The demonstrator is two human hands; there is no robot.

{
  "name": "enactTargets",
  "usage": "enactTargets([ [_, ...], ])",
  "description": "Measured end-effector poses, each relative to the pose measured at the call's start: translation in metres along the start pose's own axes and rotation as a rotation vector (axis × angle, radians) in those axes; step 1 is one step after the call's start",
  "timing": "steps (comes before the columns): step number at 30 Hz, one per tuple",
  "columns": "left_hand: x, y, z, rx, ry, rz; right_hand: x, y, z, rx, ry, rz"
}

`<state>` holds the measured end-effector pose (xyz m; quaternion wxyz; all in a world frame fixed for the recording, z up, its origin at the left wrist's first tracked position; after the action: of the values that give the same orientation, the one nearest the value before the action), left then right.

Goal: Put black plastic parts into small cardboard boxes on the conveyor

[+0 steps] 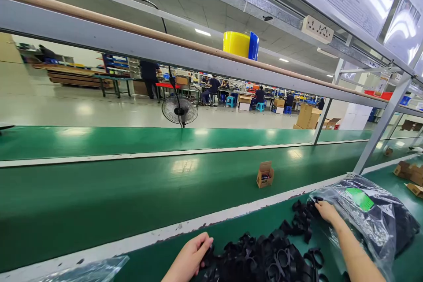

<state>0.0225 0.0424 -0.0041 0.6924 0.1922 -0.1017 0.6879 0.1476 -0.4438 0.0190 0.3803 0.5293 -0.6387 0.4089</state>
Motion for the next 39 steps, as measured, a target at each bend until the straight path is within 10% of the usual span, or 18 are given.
enactTargets([
  [8, -0.001, 0.001, -0.002, -0.011, -0.001, 0.009, 0.007, 0.080, -0.036, 0.197, -0.061, -0.147],
  [13, -0.004, 0.000, -0.007, -0.003, 0.008, 0.004, 0.027, 0.041, -0.067, 0.254, -0.514, -0.078],
  [19, -0.005, 0.002, -0.002, -0.017, 0.005, -0.022, -0.027, 0.016, -0.088, 0.231, -0.697, -0.286],
  [30, -0.011, 0.013, 0.019, -0.186, -0.001, -0.032, -0.041, 0.131, -0.179, 0.540, -0.570, -0.617],
  [39, 0.011, 0.014, 0.010, -0.142, 0.260, 0.269, -0.019, 0.076, -0.165, 0.664, 0.018, -0.011],
])
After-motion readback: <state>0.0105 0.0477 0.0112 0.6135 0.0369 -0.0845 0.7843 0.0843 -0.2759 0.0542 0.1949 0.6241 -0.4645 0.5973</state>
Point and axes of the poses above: each hand's wrist, its own y-axis away from the middle knuckle, its own x-axis out of the back of the hand, z = x × y, the point moved 7 cm from there along -y, towards the middle knuckle, and after that the axes turned 1 degree about z, right-handed, at the moved point
